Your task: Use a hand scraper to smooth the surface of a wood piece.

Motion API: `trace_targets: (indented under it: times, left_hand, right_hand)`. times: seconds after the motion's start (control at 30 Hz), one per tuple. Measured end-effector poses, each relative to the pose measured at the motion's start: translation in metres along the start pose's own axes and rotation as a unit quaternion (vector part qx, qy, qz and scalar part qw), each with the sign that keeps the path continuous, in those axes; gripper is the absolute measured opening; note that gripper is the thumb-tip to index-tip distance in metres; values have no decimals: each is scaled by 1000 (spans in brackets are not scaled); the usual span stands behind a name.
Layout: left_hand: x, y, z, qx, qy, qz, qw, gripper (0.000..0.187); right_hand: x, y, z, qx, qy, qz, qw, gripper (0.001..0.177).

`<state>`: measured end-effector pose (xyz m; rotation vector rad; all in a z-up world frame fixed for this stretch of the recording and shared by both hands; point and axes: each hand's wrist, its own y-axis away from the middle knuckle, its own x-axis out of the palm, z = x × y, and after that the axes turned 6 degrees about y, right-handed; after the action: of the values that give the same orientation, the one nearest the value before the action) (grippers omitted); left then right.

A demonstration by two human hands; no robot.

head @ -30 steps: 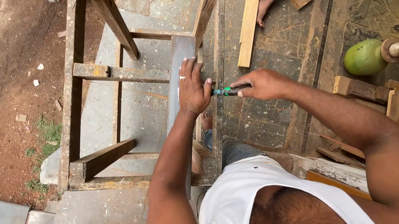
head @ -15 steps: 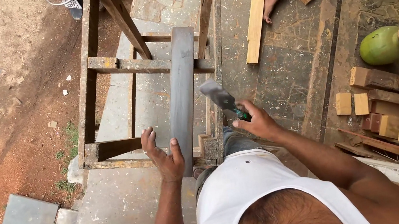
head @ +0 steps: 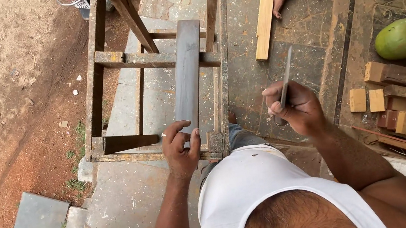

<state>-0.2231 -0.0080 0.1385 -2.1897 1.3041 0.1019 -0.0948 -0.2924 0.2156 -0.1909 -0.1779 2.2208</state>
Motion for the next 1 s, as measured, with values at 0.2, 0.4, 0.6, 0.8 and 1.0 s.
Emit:
trace_targets:
  times: [0.2,0.4,0.6,0.8,1.0]
  left_hand:
    - [2,-15,-22,41,-2,28,999,25]
    - [3,-51,-68,116,54,67,990,27]
    - [4,-77,-94,196,45,70,977,38]
    - [9,-83,-90,214,11,80,974,44]
    - [15,-83,-88,223,-34,102,969,35]
  right_hand:
    - [1,11,32,-87,14,34,996,26]
    - [-6,17,-16,-82,166,28,982,20]
    - [2,13,-5,74,302,14,950,15]
    - [10,4,12,76,307,8,948,19]
    - [4,10,6,96,348,4,933,24]
